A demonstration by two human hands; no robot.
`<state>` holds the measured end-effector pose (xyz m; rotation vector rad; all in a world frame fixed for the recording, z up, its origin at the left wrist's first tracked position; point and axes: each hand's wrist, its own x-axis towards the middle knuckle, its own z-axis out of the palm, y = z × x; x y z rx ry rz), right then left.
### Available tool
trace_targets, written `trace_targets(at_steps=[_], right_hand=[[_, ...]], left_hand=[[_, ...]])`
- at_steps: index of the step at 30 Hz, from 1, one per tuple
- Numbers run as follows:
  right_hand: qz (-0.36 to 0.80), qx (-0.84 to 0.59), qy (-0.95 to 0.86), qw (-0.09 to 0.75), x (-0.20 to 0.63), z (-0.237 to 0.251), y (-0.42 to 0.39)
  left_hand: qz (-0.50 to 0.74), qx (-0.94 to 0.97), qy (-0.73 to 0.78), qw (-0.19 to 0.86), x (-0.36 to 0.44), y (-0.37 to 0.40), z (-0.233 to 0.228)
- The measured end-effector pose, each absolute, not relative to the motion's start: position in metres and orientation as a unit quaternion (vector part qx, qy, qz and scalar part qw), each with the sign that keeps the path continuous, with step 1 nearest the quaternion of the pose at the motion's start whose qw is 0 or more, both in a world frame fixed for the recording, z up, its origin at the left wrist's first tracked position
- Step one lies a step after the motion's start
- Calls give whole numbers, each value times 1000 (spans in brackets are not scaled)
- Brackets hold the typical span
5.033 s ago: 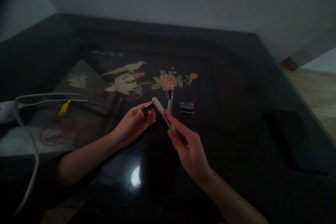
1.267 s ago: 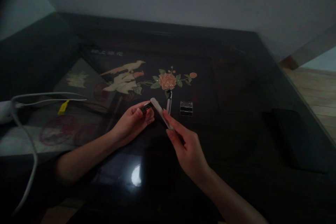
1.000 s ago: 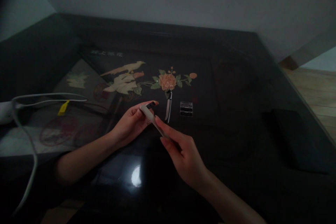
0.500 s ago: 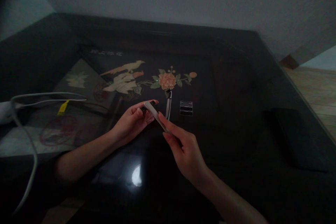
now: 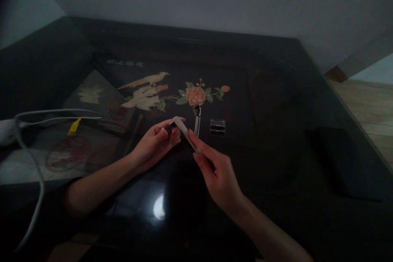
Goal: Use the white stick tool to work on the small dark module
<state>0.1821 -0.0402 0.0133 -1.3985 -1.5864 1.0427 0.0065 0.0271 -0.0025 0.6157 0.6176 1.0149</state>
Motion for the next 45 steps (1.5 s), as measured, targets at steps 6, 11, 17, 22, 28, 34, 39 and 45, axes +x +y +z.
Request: trace_targets(at_steps=[6,11,17,22,28,34,39,45], right_hand=[[431,-516,-644,364,180,16,-45],[438,-501,-650,366,180,16,-47],[399,-516,-660,372,180,15,-42],[388,-538,-649,372,183,13,-39],[373,-562,-635,375,186,12,-36],[386,-554,-638,370,185,12,-36],[411,-524,-652,363,183,14,-40],[421,-488,-668,372,181,16,-43]], left_hand=[[478,299,291,773,8,28,-2],[477,307,298,768,7,28,-2],[467,292,303,778,7,28,-3],[463,294,291,784,6,27,-4],[469,310,277,779,6,26,-7],[470,306,278,780,6,26,-4],[473,295,285,780,6,28,-2],[477,297,295,773,8,29,-2]])
